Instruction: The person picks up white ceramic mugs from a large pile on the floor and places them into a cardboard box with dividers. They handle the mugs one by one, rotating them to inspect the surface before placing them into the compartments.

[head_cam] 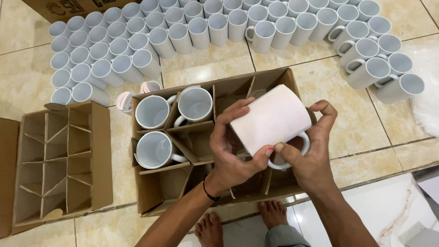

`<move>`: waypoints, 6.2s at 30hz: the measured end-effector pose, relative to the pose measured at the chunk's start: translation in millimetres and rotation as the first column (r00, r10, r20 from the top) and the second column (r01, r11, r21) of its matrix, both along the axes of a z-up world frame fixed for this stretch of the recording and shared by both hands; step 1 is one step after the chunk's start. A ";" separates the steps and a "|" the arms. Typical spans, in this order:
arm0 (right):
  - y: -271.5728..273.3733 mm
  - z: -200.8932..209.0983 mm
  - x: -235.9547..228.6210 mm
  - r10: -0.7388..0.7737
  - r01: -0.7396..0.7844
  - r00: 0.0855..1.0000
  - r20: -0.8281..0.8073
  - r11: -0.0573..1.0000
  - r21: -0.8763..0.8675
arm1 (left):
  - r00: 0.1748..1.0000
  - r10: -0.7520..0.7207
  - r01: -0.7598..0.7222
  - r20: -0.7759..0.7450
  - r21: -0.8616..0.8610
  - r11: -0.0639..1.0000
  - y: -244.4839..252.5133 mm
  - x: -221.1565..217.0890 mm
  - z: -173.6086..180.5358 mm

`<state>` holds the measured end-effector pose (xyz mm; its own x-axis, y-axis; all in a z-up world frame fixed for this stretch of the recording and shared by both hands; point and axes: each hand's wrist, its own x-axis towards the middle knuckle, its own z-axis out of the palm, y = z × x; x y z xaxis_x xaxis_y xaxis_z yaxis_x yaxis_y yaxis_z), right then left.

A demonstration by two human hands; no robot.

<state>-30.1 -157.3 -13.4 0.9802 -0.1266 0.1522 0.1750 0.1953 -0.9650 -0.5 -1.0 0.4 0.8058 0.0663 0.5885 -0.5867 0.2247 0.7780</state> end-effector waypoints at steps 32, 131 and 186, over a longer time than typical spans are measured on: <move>-10.5 -11.2 0.4 0.111 -0.111 0.994 -0.015 0.994 -0.016 | 0.979 -0.117 0.110 -0.169 -0.050 0.993 1.7 5.8 -5.1; -200.2 -283.7 68.7 -0.227 -0.238 0.858 -0.460 0.618 -0.749 | 0.543 -0.317 0.099 -0.777 -0.316 0.944 5.0 22.0 -15.2; -48.2 88.3 42.9 0.852 -0.822 0.519 -0.070 0.474 -0.317 | 0.276 -0.590 0.736 -0.759 -0.228 0.637 36.1 29.1 11.9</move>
